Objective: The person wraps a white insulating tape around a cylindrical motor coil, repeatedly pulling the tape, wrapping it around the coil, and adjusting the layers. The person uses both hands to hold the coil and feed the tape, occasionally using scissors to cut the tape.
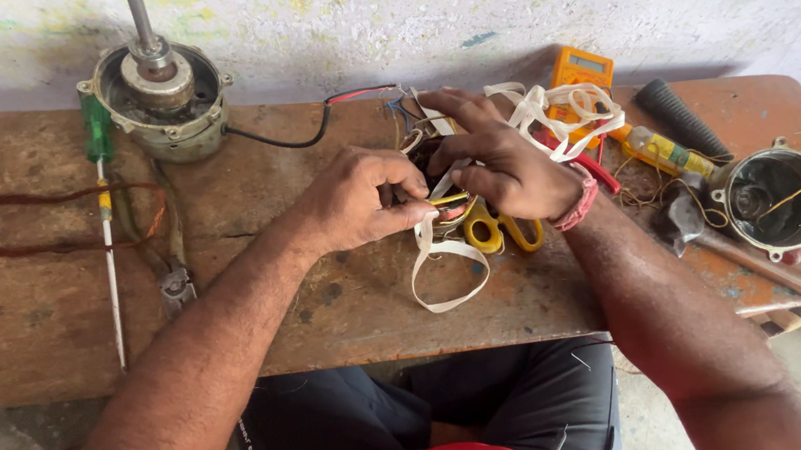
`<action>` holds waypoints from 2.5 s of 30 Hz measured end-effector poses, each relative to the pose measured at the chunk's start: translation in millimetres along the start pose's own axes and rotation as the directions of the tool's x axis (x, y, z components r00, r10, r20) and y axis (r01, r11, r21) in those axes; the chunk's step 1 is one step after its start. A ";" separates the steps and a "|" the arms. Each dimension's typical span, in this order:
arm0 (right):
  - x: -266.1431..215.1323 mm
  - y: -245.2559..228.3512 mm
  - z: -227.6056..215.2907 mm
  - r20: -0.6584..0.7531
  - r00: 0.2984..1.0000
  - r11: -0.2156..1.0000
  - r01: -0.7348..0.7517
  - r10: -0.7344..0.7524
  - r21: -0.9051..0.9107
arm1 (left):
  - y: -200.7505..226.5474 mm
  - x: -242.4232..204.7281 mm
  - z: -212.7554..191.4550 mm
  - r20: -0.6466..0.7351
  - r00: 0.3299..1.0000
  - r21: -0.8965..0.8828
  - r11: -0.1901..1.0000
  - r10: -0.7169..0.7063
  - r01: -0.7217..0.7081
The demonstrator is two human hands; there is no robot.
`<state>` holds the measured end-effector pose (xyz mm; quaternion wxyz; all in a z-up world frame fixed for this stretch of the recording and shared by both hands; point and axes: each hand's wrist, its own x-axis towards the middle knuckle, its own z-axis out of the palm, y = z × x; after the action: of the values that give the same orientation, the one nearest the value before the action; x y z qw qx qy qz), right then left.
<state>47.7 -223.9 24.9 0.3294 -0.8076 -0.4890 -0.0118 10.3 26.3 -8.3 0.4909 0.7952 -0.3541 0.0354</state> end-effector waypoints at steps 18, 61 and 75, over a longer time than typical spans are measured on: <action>-16.6 76.4 -43.9 -0.778 0.571 0.881 -0.470 0.262 -0.049 | 0.8 1.0 3.5 0.021 0.998 0.061 0.996 -0.060 0.059; -31.4 22.2 -33.6 -0.397 0.914 0.435 0.325 0.082 0.840 | 10.7 19.0 11.9 -0.117 0.993 -0.029 1.000 -0.002 -0.001; -29.4 1.1 -31.6 -0.101 0.987 0.652 -0.007 0.128 0.758 | 56.7 60.3 8.8 -0.199 0.978 0.320 0.947 0.066 0.001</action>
<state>42.9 -264.3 39.0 0.6699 -0.6121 -0.3940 0.1461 18.9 -27.8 54.4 0.3898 0.8499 -0.3038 0.1828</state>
